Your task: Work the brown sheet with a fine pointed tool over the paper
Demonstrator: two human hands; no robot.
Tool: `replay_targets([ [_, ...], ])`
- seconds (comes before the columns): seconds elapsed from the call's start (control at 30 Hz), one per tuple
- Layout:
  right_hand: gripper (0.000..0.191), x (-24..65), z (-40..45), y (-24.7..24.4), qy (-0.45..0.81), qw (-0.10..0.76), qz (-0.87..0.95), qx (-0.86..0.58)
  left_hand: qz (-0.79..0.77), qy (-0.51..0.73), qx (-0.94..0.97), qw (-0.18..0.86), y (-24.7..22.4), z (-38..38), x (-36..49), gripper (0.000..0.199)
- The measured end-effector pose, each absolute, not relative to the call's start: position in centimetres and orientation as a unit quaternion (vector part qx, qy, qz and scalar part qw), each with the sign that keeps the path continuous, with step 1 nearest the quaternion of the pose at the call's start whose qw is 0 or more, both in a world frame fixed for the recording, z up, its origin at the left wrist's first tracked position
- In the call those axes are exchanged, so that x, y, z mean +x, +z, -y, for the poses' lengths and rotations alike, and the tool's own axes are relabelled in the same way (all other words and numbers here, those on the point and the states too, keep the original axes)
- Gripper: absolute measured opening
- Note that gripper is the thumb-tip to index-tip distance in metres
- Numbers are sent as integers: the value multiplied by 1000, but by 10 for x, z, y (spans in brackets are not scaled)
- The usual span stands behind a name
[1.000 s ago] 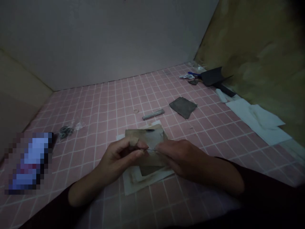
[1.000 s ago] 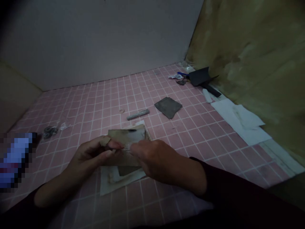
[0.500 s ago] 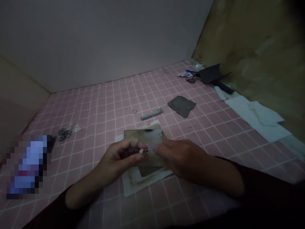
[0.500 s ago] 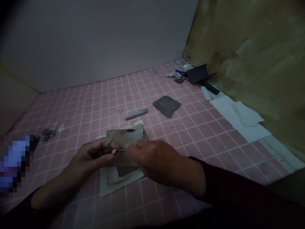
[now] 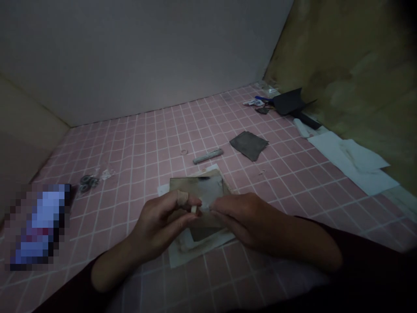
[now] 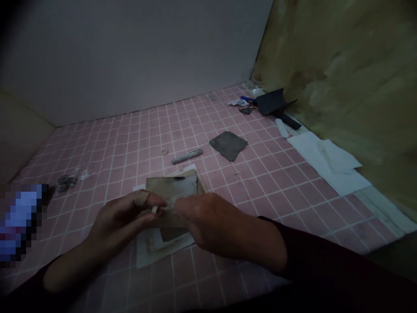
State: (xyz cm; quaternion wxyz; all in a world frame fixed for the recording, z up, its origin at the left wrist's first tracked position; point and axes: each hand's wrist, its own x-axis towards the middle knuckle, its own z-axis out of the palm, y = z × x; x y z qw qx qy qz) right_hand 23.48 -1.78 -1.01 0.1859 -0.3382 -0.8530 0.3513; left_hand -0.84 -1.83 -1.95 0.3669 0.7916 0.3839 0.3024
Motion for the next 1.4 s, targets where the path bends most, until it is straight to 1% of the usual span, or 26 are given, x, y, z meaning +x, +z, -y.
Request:
replay_targets([
  [0.07,16,235,21,-14,276,193,876,-345,-386,316,765,407,-20,18,-9,12],
  [0.13,17,235,22,-14,283,187,874,-347,-384,323,768,397,-21,19,-10,14],
  [0.2,18,234,19,-9,370,174,846,-343,-370,316,806,337,-22,19,-10,18],
  [0.27,23,234,14,-3,501,140,792,-320,-335,305,852,261,-22,19,-9,21],
  [0.33,28,234,9,0,585,114,747,-296,-319,301,869,228,-21,19,-9,22],
  [0.37,29,234,9,-1,585,120,746,-296,-325,303,864,236,-20,19,-9,21],
  [0.4,28,235,9,-3,554,140,762,-304,-339,303,852,260,-19,19,-9,18],
  [0.5,18,235,15,-13,369,208,844,-330,-372,305,803,351,-16,18,-9,11],
  [0.57,15,234,19,-17,298,208,870,-334,-378,312,792,365,-16,17,-9,10],
  [0.63,16,233,20,-16,320,195,863,-339,-378,316,806,327,-17,17,-9,12],
  [0.67,17,233,18,-13,363,187,847,-340,-373,314,820,299,-19,17,-9,14],
  [0.73,25,233,14,-6,489,153,796,-324,-350,305,851,246,-20,17,-9,16],
  [0.8,31,234,10,-1,567,125,755,-303,-336,300,864,227,-21,17,-9,18],
  [0.83,31,235,9,-1,564,130,757,-303,-339,299,861,235,-21,17,-9,17],
  [0.87,30,235,9,-3,531,149,774,-311,-347,302,851,253,-21,17,-10,16],
  [0.93,21,236,13,-9,410,195,826,-335,-369,312,822,301,-21,16,-11,14],
  [1.0,14,235,17,-15,320,202,859,-344,-377,324,801,333,-22,16,-12,13],
  [1.03,15,235,19,-16,306,194,866,-346,-378,330,798,333,-22,16,-13,13],
  [1.1,14,234,19,-16,333,180,856,-352,-377,326,813,300,-23,16,-12,15],
  [1.13,15,233,17,-13,373,175,841,-351,-372,321,828,270,-24,16,-12,16],
  [1.2,24,234,13,-8,493,143,792,-330,-350,310,858,214,-24,17,-11,19],
  [1.27,30,234,9,-3,587,110,743,-302,-334,310,868,196,-23,18,-9,20],
  [1.3,31,235,8,-3,593,112,739,-300,-336,313,864,208,-22,18,-9,19],
  [1.33,30,235,8,-4,568,131,752,-307,-344,314,854,232,-20,18,-10,18],
  [1.4,25,235,11,-10,453,191,806,-330,-365,312,824,300,-18,17,-10,14],
])
